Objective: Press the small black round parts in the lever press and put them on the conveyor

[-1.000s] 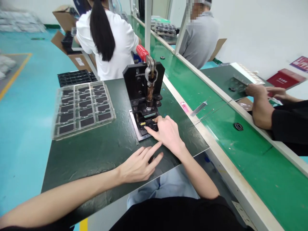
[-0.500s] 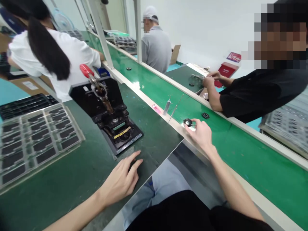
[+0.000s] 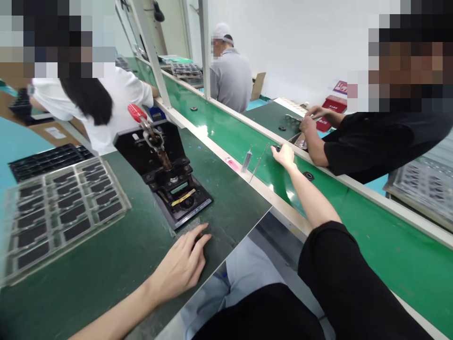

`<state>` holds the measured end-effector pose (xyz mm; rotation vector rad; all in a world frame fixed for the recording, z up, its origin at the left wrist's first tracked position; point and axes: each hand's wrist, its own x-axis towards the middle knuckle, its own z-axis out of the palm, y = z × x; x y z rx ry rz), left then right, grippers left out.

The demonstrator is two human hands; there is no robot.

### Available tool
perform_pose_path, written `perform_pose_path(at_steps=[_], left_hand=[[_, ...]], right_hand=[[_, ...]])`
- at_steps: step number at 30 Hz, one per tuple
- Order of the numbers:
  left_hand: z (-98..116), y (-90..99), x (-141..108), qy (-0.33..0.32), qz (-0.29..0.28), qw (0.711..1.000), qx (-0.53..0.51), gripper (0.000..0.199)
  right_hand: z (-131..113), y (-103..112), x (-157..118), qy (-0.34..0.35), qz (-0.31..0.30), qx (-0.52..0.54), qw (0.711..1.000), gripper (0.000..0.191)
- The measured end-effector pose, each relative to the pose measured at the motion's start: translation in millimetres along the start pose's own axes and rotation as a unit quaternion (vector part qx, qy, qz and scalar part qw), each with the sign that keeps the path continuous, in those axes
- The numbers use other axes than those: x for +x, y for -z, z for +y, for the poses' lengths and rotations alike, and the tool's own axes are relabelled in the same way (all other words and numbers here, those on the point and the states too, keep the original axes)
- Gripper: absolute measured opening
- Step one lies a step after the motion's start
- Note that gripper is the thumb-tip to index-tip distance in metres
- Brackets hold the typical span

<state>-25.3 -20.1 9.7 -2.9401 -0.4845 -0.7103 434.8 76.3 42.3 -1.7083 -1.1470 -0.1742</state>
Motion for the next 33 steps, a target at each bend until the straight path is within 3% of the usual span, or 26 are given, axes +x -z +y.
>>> perform_pose_path(at_steps=[4, 9, 11, 14, 18, 21, 25, 28, 33], left_hand=[[1.3, 1.9, 1.6, 0.009, -0.009, 1.000, -0.001, 0.037], [4.3, 6.7, 4.0, 0.024, -0.016, 0.999, -0.015, 0.038], [5.2, 7.8, 4.7, 0.023, -0.014, 1.000, -0.014, 0.039], [5.7, 6.7, 4.9, 0.024, -0.004, 0.999, -0.020, 0.041], [6.2, 2.2, 4.3, 0.016, 0.016, 0.999, -0.026, 0.040], [7.1, 0.0, 4.5, 0.009, 0.017, 0.999, -0.026, 0.038], [8.2, 0.3, 6.2, 0.013, 0.008, 0.999, -0.039, 0.046], [8.6, 1.1, 7.8, 0.013, 0.001, 0.999, -0.042, 0.054], [10.8, -1.3, 7.8, 0.019, -0.033, 0.998, -0.039, 0.048]], right_hand=[[-28.2, 26.9, -44.7, 0.003, 0.005, -0.052, 0.999, 0.026], [-102.4, 64.5, -154.1, 0.054, -0.015, -0.036, 0.998, 0.019], [-136.8, 64.7, -194.6, 0.066, -0.112, 0.039, 0.991, 0.018], [-178.2, 46.5, -230.6, -0.002, -0.253, 0.168, 0.953, 0.016], [-205.5, 15.8, -237.8, -0.033, -0.340, 0.257, 0.904, 0.031], [-212.6, 4.4, -235.6, -0.043, -0.358, 0.285, 0.888, 0.032], [-215.9, -1.5, -238.7, -0.059, -0.363, 0.295, 0.882, 0.023], [-218.4, -6.0, -242.8, -0.059, -0.349, 0.300, 0.886, 0.028], [-225.8, -13.9, -249.7, -0.050, -0.301, 0.304, 0.903, 0.032]])
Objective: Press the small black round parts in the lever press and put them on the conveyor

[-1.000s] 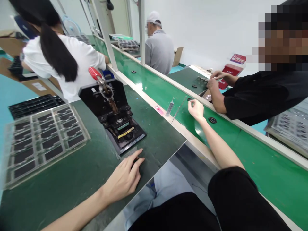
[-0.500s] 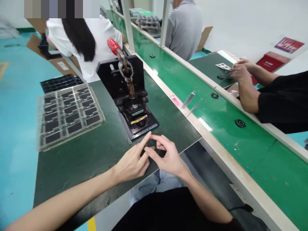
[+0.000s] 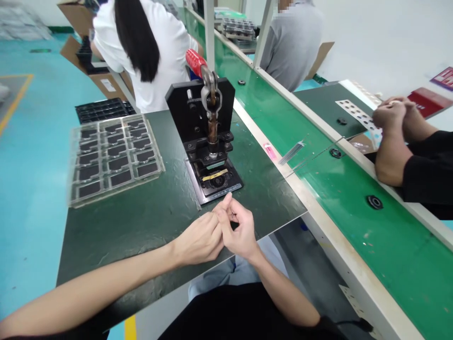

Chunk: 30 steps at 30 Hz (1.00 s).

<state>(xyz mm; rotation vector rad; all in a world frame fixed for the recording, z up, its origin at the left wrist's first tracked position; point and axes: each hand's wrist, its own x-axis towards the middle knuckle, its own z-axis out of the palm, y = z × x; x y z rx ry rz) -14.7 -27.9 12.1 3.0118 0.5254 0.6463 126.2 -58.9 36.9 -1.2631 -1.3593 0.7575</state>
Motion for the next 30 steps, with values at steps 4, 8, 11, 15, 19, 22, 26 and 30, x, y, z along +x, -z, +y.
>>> perform_pose_path(at_steps=[4, 8, 11, 15, 19, 22, 26, 30], left_hand=[[1.4, -0.8, -0.5, -0.011, -0.001, 1.000, 0.007, 0.044], [0.7, 2.5, 0.2, 0.018, -0.006, 1.000, 0.001, 0.040], [0.0, 3.4, 0.2, 0.038, -0.008, 0.999, -0.002, 0.039], [0.0, 2.1, -0.7, 0.031, -0.003, 0.999, -0.008, 0.036], [0.8, -1.1, -1.2, 0.007, -0.005, 1.000, -0.008, 0.038], [0.9, -4.0, -1.9, -0.019, -0.004, 1.000, 0.003, 0.040], [0.2, -2.5, -1.4, -0.003, -0.008, 1.000, 0.010, 0.039], [-0.1, 2.8, 0.2, 0.030, -0.011, 0.999, 0.016, 0.032]], right_hand=[[0.8, -5.3, 1.1, -0.014, 0.022, 0.009, 1.000, 0.039], [2.5, 2.6, 5.3, -0.032, -0.010, 0.055, 0.998, 0.048], [3.8, 12.1, 6.0, -0.022, -0.057, 0.045, 0.997, 0.040], [6.1, 15.2, 3.0, -0.005, -0.073, -0.009, 0.997, 0.026], [5.5, 5.2, 0.0, 0.007, -0.036, -0.008, 0.999, 0.029], [2.9, -4.2, 0.2, 0.002, -0.004, 0.009, 1.000, 0.034], [0.4, -5.9, 4.1, -0.037, 0.005, 0.037, 0.999, 0.043], [2.1, 6.7, 4.5, -0.046, -0.047, 0.059, 0.996, 0.039]])
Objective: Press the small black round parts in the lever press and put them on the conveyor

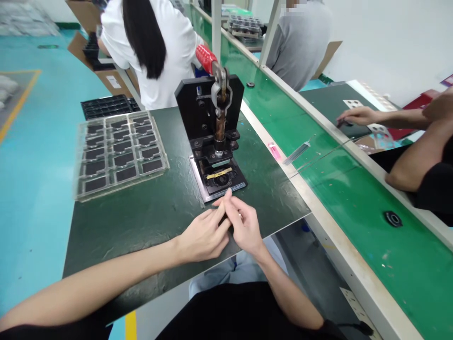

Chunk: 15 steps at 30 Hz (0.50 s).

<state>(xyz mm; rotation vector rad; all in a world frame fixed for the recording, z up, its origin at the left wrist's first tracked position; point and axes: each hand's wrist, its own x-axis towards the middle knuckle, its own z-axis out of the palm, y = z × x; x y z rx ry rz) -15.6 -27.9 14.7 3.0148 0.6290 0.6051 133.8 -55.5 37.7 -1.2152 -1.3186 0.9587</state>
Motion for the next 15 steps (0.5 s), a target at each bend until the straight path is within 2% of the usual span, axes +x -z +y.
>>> perform_pose_path(at_steps=[2, 4, 15], left_hand=[[-0.2, 0.7, 0.1, 0.003, 0.008, 1.000, 0.005, 0.030], [-0.6, -0.2, -0.2, -0.001, 0.018, 1.000, 0.006, 0.029], [0.1, -0.2, 0.2, -0.006, 0.010, 1.000, 0.014, 0.032]], right_hand=[[1.5, 5.6, -2.4, 0.010, -0.039, -0.017, 0.999, 0.032], [3.5, 8.2, -4.5, 0.021, -0.055, -0.037, 0.998, 0.034], [8.7, 2.8, -4.8, 0.044, -0.039, -0.061, 0.996, 0.030]])
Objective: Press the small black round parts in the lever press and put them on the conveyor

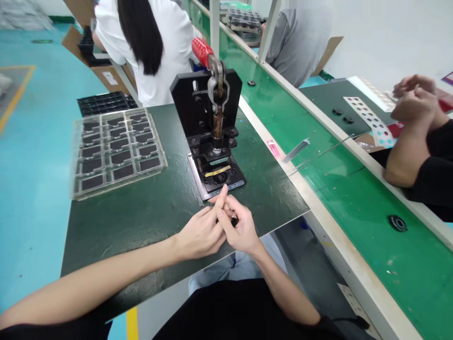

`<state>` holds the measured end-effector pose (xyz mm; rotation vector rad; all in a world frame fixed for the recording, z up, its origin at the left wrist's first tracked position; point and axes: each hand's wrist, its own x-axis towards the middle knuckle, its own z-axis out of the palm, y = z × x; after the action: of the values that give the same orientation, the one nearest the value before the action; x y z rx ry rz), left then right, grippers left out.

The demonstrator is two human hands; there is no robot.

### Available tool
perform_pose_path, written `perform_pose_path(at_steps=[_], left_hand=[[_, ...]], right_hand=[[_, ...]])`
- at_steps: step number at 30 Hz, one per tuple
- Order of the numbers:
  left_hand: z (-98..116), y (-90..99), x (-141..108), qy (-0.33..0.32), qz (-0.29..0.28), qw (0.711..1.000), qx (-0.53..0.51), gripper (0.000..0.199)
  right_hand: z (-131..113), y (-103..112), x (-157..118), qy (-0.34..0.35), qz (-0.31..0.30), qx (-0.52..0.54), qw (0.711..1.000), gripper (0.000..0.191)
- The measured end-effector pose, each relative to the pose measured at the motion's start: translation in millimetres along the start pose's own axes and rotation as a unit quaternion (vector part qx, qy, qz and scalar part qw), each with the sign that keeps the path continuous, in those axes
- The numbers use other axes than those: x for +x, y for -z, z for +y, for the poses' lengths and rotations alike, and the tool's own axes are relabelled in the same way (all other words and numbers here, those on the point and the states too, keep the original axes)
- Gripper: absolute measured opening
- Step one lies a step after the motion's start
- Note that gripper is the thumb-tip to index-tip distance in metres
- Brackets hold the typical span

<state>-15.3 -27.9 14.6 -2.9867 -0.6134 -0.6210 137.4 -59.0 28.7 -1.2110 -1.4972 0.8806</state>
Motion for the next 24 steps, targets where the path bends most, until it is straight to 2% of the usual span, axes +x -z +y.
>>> perform_pose_path(at_steps=[5, 9, 13, 17, 24], left_hand=[[0.2, 0.9, 0.7, -0.005, 0.017, 1.000, 0.005, 0.033], [0.2, 0.9, 0.8, -0.003, 0.009, 1.000, 0.004, 0.034], [-0.1, 0.9, 0.7, -0.006, 0.018, 1.000, 0.007, 0.030], [-0.1, -0.4, 0.4, -0.010, 0.030, 0.999, 0.009, 0.027], [1.3, 1.2, -0.1, -0.004, -0.002, 1.000, 0.012, 0.032]], right_hand=[[-0.4, -3.0, 1.0, -0.003, 0.009, 0.015, 1.000, 0.029], [0.3, -3.4, -0.5, -0.007, 0.014, 0.022, 1.000, 0.029], [0.5, -0.3, -2.0, -0.018, 0.003, 0.029, 0.999, 0.029], [0.1, 3.2, -1.9, 0.002, -0.010, 0.039, 0.999, 0.029], [0.9, 3.3, -2.9, 0.006, -0.006, 0.057, 0.998, 0.027]])
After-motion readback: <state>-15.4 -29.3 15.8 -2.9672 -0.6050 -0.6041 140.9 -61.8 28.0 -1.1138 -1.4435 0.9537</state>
